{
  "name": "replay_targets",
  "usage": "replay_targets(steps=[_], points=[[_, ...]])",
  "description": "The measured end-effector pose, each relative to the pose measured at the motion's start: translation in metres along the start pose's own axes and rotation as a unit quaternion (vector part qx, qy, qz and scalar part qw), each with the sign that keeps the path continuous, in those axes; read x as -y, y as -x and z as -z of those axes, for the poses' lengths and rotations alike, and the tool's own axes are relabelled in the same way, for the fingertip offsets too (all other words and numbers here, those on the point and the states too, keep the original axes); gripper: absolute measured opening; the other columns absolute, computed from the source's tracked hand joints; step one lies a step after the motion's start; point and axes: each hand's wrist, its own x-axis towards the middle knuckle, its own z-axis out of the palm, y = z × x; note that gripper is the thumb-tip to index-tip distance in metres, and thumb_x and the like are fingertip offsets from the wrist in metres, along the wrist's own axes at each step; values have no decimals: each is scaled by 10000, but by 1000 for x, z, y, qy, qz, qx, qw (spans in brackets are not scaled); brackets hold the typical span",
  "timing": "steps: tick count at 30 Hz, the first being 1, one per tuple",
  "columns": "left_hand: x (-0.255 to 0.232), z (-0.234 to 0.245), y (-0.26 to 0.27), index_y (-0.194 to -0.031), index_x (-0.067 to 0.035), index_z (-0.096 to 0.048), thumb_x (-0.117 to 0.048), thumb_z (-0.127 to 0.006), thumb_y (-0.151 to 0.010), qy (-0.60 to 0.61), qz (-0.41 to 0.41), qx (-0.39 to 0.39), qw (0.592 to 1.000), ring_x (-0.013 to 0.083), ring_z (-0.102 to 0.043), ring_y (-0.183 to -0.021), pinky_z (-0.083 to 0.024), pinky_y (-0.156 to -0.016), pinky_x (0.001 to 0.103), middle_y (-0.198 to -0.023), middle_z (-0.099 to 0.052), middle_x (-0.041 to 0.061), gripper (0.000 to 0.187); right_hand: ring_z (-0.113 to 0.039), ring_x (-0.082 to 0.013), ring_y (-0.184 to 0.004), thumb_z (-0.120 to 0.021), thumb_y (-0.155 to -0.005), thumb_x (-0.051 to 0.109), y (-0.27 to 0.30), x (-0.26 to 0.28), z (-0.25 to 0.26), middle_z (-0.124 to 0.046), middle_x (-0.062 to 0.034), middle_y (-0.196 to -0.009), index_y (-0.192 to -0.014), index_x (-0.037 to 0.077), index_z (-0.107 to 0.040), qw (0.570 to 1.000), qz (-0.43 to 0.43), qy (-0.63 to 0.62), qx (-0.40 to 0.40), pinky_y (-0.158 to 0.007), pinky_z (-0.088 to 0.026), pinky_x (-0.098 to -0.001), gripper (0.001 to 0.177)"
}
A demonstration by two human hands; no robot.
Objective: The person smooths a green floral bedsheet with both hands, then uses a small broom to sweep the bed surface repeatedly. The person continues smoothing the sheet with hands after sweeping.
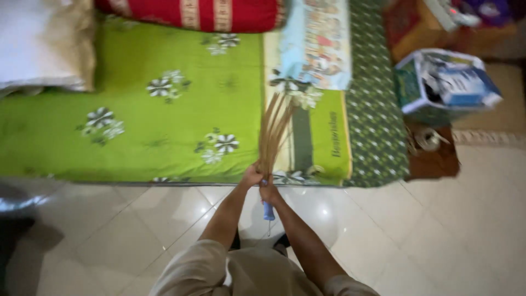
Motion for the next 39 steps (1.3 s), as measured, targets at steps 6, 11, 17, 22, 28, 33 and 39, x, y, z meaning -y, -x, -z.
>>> replay_targets(steps=[6,11,17,22,28,33,39], points=[[64,79,29,-1222,-158,-742,-380,-671,-818,11,113,-95,989,329,-679,-1162,-552,-994,466,-1147,-752,145,467,-735,-334,-589,-433,-1018,435,-11,47,-72,-697,-280,-959,-1606,159,-181,995,72,26,68,-515,-637,-409,697],[46,107,38,-1332,-78,-698,-207,-729,-823,249,-43,-192,948,357,-722,-886,-553,-787,502,-982,-741,235,526,-695,-501,-1054,-477,-974,277,30,99,-43,-641,-396,-1203,-1624,113,-175,981,158,111,-19,-976,-521,-577,735],[7,97,-37,-1514,-136,-488,-254,-705,-851,145,-51,-93,984,278,-746,-835,-594,-770,423,-840,-739,105,707,-540,-521,-1291,-424,-1012,403,20,118,16,-525,-386,-1411,-1646,218,-134,992,112,18,-50,-1127,-421,-575,722],[-10,77,-71,-1550,-200,-340,-257,-654,-870,86,-84,-62,991,267,-695,-671,-552,-641,404,-686,-674,82,751,-651,-444,-1153,-399,-1028,475,60,155,37,-514,-305,-1469,-1641,333,-95,997,42,25,-63,-1065,-489,-518,700],[25,78,-65,-1173,-120,-626,-372,-696,-820,-11,-35,-107,994,315,-706,-982,-536,-973,444,-898,-721,148,440,-608,-429,-1247,-442,-1007,514,24,152,2,-613,-311,-1344,-1625,376,-141,996,6,84,-14,-1119,-461,-486,701],[93,116,-17,-719,-236,-652,-366,-792,-720,66,13,-242,968,223,-741,-806,-578,-767,368,-681,-702,15,191,-655,-428,-1188,-480,-982,526,19,165,-50,-633,-328,-1303,-1618,389,-181,989,37,124,71,-1090,-496,-476,716],[119,157,20,-1297,-142,-651,-331,-667,-773,75,163,-258,949,408,-721,-986,-558,-920,553,-946,-743,204,557,-522,-466,-1342,-462,-1004,475,36,196,-80,-538,-371,-1399,-1641,344,-109,964,109,192,151,-1174,-405,-503,740]])
